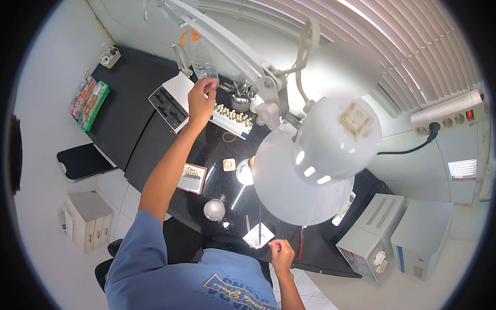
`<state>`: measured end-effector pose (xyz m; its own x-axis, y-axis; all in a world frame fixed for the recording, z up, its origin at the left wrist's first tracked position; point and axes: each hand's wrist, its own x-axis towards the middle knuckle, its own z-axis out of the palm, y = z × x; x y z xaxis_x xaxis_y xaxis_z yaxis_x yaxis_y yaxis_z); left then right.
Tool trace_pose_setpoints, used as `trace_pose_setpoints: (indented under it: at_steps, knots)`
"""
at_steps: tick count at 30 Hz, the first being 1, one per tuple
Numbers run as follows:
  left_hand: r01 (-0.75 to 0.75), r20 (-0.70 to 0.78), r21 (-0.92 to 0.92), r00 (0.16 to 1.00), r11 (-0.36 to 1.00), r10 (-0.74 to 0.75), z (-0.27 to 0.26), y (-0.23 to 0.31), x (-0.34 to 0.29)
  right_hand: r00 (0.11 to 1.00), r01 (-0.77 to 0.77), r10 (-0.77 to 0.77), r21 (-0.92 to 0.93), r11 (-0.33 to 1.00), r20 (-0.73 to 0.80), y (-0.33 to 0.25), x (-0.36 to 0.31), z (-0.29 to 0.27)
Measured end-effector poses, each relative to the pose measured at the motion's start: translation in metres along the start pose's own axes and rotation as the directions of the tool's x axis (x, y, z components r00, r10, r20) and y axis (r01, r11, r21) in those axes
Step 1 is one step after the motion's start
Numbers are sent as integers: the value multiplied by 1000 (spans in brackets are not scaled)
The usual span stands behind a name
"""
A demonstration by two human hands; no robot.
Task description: The person is working on a small dental prosthesis, likely a crown or bridge, using a fine brush to apply material and a color shade guide for reference. They handle the object with precision, occasionally wiping it and placing it into a machine for processing.
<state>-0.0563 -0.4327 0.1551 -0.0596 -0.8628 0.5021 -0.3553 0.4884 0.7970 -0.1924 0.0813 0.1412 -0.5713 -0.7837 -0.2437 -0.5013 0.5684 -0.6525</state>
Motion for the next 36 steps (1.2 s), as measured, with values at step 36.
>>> trace_pose_setpoints:
  at_steps: [36]
  knots:
    - [289, 158, -379, 956, 879, -246, -64, 58, 2, 980, -91, 165, 474, 876, -115, -10, -22, -16]
